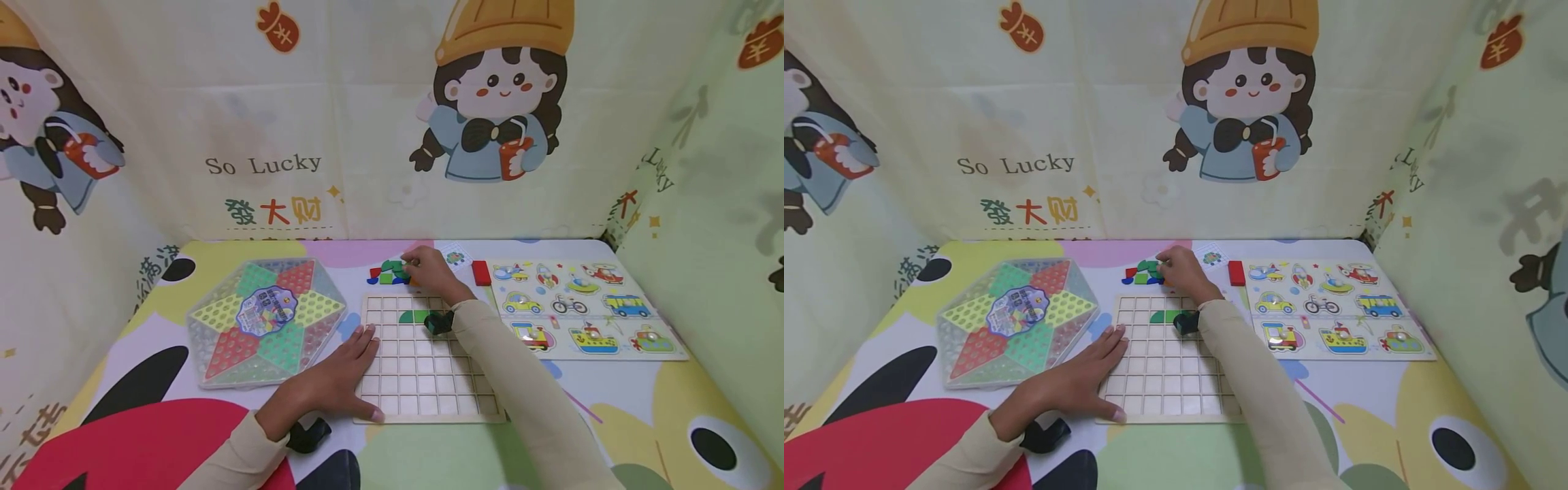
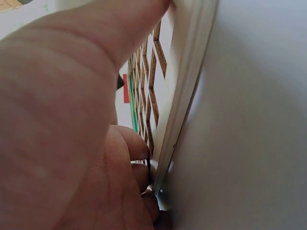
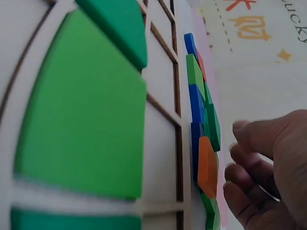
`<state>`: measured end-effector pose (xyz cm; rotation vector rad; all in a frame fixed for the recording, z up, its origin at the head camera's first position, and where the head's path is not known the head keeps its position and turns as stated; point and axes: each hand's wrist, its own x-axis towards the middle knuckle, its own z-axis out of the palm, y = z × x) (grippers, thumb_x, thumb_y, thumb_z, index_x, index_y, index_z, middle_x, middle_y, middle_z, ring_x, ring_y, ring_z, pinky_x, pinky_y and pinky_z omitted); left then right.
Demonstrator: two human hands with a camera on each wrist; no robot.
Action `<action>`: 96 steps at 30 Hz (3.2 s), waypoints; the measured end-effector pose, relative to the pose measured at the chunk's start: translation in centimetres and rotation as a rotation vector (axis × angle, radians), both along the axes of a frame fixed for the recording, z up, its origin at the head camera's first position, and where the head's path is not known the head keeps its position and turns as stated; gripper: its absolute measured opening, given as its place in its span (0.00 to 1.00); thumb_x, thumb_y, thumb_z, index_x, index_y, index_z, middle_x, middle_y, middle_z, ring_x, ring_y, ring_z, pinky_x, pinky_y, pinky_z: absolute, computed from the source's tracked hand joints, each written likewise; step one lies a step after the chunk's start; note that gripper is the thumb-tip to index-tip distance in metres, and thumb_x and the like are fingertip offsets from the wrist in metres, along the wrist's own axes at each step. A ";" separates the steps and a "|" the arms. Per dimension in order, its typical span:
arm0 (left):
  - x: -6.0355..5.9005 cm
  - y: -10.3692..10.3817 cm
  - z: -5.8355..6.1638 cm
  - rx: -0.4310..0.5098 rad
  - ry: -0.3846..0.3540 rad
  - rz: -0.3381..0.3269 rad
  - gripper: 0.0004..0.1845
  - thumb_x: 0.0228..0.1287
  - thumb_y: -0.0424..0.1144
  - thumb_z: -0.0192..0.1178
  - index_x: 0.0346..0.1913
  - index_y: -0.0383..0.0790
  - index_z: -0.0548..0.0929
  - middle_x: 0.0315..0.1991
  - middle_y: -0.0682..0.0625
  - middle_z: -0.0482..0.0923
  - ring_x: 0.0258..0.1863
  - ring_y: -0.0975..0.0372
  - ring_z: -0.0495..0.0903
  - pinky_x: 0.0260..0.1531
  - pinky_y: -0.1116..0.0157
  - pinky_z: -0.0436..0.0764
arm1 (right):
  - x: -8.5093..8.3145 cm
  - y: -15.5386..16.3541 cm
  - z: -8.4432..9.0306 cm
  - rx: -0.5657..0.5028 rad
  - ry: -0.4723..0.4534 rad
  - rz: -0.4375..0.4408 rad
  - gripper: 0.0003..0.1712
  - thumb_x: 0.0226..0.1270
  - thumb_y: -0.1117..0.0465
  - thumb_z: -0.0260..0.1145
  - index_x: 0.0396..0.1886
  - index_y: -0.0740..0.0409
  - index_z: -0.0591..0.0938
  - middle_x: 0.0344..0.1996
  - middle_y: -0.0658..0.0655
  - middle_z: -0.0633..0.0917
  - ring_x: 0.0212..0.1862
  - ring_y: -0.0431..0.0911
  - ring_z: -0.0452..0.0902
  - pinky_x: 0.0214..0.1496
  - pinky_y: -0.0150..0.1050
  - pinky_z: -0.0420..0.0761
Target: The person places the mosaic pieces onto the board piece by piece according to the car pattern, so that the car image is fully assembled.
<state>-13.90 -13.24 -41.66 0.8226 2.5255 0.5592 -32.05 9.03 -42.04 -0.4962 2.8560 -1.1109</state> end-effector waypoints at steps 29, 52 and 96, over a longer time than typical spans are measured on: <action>0.1 0.2 -0.2 -0.021 0.013 0.014 0.63 0.48 0.69 0.67 0.77 0.37 0.47 0.78 0.45 0.33 0.75 0.52 0.30 0.70 0.48 0.47 | -0.4 -1.6 -0.5 0.063 -0.048 -0.039 0.13 0.68 0.64 0.65 0.50 0.63 0.86 0.46 0.57 0.80 0.47 0.49 0.72 0.54 0.43 0.74; 0.0 0.2 -0.4 -0.041 0.014 0.009 0.63 0.48 0.70 0.66 0.78 0.39 0.46 0.78 0.47 0.33 0.75 0.53 0.30 0.70 0.49 0.47 | 0.1 -1.1 -0.4 0.052 -0.051 0.018 0.09 0.67 0.60 0.68 0.42 0.60 0.88 0.49 0.56 0.80 0.57 0.49 0.71 0.63 0.46 0.69; 0.1 0.4 -0.7 -0.038 0.015 0.029 0.64 0.47 0.69 0.67 0.78 0.39 0.46 0.78 0.46 0.32 0.75 0.51 0.30 0.69 0.47 0.50 | 3.4 0.7 0.1 -0.098 0.008 -0.040 0.18 0.66 0.66 0.67 0.55 0.58 0.83 0.41 0.54 0.83 0.41 0.48 0.74 0.45 0.38 0.78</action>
